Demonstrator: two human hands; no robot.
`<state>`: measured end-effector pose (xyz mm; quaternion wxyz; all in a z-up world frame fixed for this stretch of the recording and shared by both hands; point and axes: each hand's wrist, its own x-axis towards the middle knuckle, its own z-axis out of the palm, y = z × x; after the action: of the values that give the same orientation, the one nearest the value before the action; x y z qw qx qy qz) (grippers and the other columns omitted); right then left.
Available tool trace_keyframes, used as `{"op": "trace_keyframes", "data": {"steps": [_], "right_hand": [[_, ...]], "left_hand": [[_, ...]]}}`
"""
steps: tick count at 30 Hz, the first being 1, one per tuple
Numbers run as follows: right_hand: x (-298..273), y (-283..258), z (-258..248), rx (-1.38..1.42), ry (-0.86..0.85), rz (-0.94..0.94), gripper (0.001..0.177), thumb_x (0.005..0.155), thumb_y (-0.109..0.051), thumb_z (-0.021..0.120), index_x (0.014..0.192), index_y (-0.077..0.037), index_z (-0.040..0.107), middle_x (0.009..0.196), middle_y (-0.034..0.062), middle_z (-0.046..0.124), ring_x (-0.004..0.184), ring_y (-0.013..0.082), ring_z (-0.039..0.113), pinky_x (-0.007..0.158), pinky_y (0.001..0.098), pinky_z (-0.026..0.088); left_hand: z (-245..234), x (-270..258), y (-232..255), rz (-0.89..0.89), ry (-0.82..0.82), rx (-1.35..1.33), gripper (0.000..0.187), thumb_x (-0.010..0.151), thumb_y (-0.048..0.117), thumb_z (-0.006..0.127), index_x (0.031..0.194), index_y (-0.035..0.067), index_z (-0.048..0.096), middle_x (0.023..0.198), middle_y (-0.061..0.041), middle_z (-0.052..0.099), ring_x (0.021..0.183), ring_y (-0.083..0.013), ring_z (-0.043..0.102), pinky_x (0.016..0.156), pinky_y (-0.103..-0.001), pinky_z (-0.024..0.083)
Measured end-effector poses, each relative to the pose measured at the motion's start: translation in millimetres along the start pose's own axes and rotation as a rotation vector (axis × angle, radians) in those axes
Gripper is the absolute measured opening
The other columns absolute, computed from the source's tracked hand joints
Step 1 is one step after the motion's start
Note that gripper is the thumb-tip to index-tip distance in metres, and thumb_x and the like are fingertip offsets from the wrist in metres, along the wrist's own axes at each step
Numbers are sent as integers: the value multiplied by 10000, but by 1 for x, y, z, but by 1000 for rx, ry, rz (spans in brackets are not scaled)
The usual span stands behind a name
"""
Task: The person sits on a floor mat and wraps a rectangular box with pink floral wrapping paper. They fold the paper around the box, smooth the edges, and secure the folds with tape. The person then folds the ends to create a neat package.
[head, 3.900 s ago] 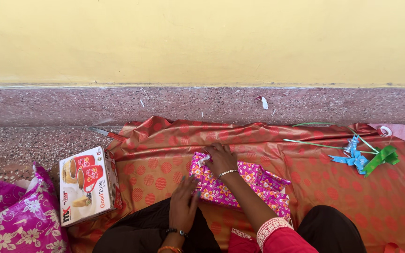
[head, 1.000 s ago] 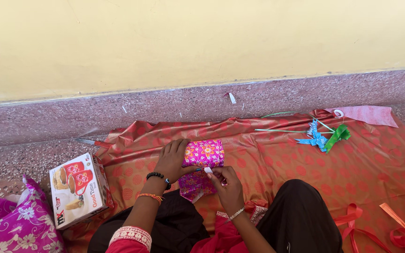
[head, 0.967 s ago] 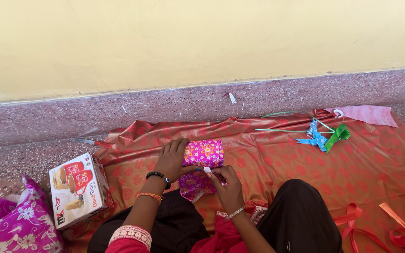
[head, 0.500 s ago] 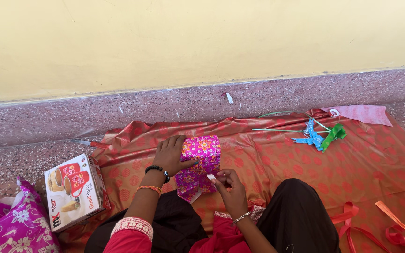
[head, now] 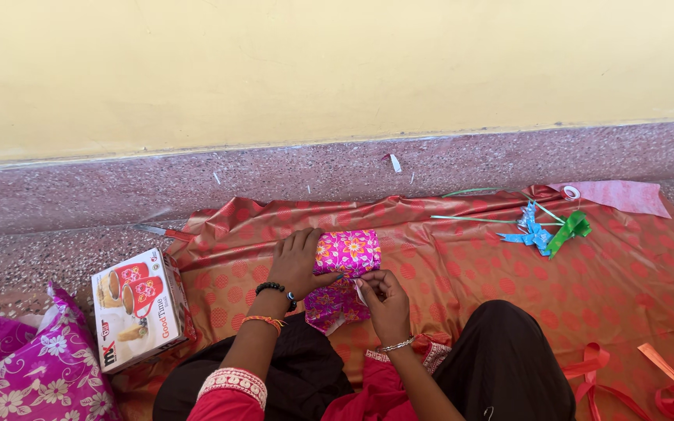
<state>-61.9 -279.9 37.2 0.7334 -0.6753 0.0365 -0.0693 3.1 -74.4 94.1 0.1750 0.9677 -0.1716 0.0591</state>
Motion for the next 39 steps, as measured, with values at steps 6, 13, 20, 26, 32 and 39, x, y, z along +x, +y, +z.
{"op": "trace_keyframes", "data": {"steps": [6, 13, 20, 26, 32, 39], "right_hand": [[-2, 0, -3, -55, -11, -22, 125, 958, -97, 696, 1045, -19, 651, 913, 51, 738, 792, 88, 674, 708, 241, 550], [-1, 11, -19, 68, -125, -82, 290, 936, 94, 482, 1173, -14, 609, 1112, 81, 713, 1063, 129, 680, 946, 291, 537], [3, 13, -24, 42, -174, -29, 273, 918, 77, 560, 1169, -29, 579, 1103, 66, 719, 1030, 96, 678, 871, 258, 525], [4, 7, -1, -44, 33, -73, 157, 927, -49, 748, 974, -24, 600, 817, 37, 681, 698, 50, 594, 609, 220, 460], [6, -18, 11, -177, 166, -39, 269, 884, -155, 812, 816, -23, 588, 695, 20, 673, 608, 39, 577, 542, 223, 443], [5, -50, 3, -487, 173, -18, 250, 857, -260, 790, 824, -25, 710, 709, 20, 746, 602, 60, 656, 548, 251, 494]], "left_hand": [[-2, -1, 2, -13, -18, -23, 1045, 714, 630, 822, 1499, 100, 380, 1481, -134, 437, 1399, -344, 385, 1148, -529, 284], [-1, -1, 2, -22, -19, -30, 1047, 720, 633, 820, 1501, 98, 374, 1483, -134, 434, 1407, -345, 376, 1155, -531, 277], [0, -2, 1, -13, -8, -52, 1029, 725, 610, 826, 1494, 93, 379, 1485, -132, 438, 1417, -340, 378, 1156, -526, 282], [-1, -6, 5, -15, 12, -71, 1022, 708, 586, 848, 1482, 103, 388, 1472, -132, 442, 1405, -351, 378, 1145, -525, 294], [0, -10, 8, -30, 54, -77, 1005, 703, 560, 856, 1465, 87, 403, 1448, -138, 458, 1375, -353, 404, 1143, -524, 304], [-1, -10, 9, -30, 68, -61, 989, 697, 550, 862, 1451, 86, 419, 1439, -129, 468, 1366, -343, 416, 1141, -527, 303]]}}
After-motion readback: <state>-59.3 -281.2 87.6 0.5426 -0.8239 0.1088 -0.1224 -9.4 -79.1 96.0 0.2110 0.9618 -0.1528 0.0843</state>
